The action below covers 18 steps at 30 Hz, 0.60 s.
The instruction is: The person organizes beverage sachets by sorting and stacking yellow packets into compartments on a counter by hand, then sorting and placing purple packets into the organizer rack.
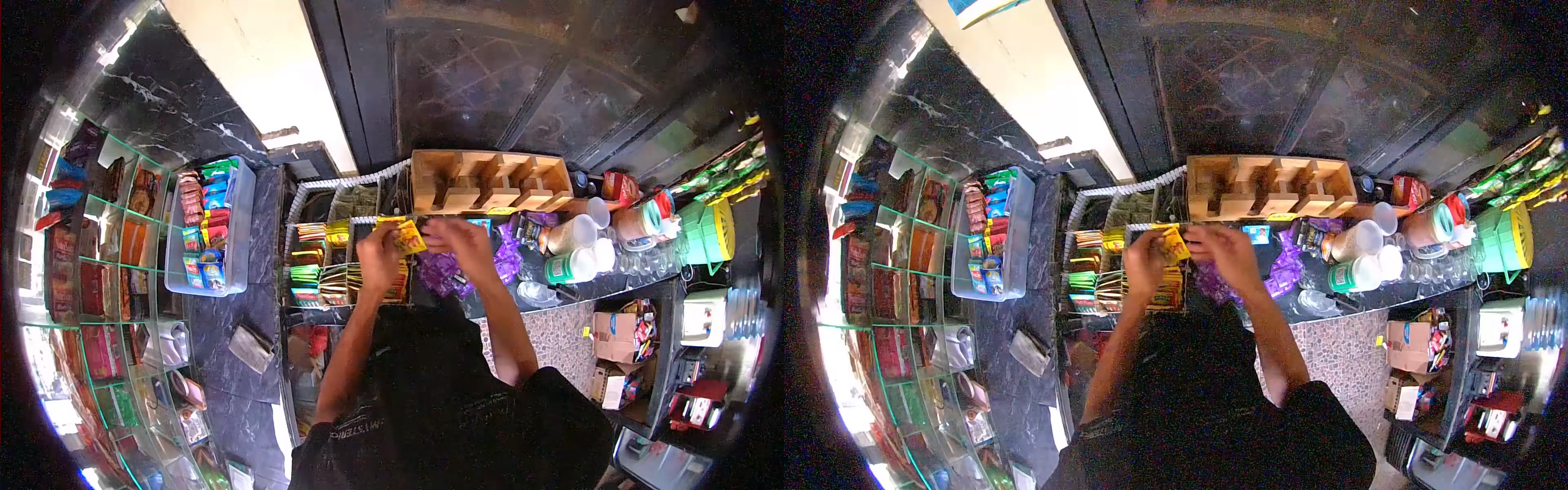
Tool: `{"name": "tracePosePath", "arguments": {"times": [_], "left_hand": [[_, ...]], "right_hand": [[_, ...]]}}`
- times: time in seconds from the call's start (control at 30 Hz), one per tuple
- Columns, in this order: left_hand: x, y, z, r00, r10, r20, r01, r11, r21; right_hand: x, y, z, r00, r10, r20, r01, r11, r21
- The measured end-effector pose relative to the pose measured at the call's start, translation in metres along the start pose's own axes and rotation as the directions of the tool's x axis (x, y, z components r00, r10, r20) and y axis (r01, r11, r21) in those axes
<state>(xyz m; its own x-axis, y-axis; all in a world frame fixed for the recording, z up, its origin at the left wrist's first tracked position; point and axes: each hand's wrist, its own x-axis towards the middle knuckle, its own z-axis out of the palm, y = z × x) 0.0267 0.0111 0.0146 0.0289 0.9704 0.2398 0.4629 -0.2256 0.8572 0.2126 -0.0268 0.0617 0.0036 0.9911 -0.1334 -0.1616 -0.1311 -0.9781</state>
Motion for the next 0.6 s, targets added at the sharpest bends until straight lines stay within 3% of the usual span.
{"name": "tracePosePath", "arguments": {"times": [0.07,0.13,0.2,0.23,0.27,0.33,0.37,0.4,0.47,0.5,0.53,0.6], "left_hand": [[0.002,-0.005,-0.006,0.999,0.008,-0.031,-0.006,0.999,0.046],[0.006,-0.01,-0.006,0.992,-0.09,-0.09,0.064,0.964,-0.258],[0.004,-0.009,-0.005,0.993,-0.112,-0.039,0.1,0.968,-0.232],[0.003,-0.008,-0.001,0.988,-0.147,0.043,0.152,0.905,-0.398],[0.002,-0.007,0.001,0.978,-0.167,0.129,0.21,0.811,-0.546],[-0.002,-0.013,0.002,0.968,-0.154,0.198,0.24,0.802,-0.548],[-0.003,-0.01,-0.002,0.962,-0.145,0.232,0.243,0.839,-0.486],[-0.004,-0.009,-0.005,0.954,-0.139,0.267,0.245,0.873,-0.422],[-0.004,-0.026,-0.006,0.956,-0.166,0.242,0.248,0.897,-0.365],[-0.002,-0.027,-0.009,0.967,-0.171,0.187,0.236,0.876,-0.421],[-0.001,-0.026,-0.01,0.975,-0.178,0.134,0.221,0.852,-0.475],[-0.002,-0.024,-0.007,0.97,-0.183,0.158,0.236,0.859,-0.454]], "right_hand": [[0.001,-0.014,-0.016,0.953,0.087,-0.289,-0.066,0.994,0.083],[0.006,-0.016,-0.009,0.947,0.023,-0.319,0.005,0.996,0.085],[0.012,-0.011,0.013,0.904,-0.294,-0.311,0.263,0.955,-0.139],[0.012,0.0,0.016,0.892,-0.368,-0.262,0.292,0.912,-0.288],[0.015,0.013,0.013,0.891,-0.37,-0.263,0.294,0.912,-0.287],[0.019,0.029,0.003,0.928,-0.371,0.024,0.343,0.829,-0.442],[0.019,0.027,-0.009,0.978,-0.207,0.035,0.196,0.837,-0.511],[0.021,0.02,-0.01,0.978,-0.206,0.041,0.197,0.837,-0.511],[0.024,0.011,-0.015,0.943,-0.193,-0.27,0.112,0.951,-0.288],[0.025,0.007,-0.021,0.919,-0.24,-0.314,0.125,0.93,-0.345],[0.025,0.005,-0.023,0.915,-0.237,-0.327,0.117,0.93,-0.348],[0.024,0.004,-0.017,0.9,-0.395,-0.186,0.273,0.842,-0.465]]}}
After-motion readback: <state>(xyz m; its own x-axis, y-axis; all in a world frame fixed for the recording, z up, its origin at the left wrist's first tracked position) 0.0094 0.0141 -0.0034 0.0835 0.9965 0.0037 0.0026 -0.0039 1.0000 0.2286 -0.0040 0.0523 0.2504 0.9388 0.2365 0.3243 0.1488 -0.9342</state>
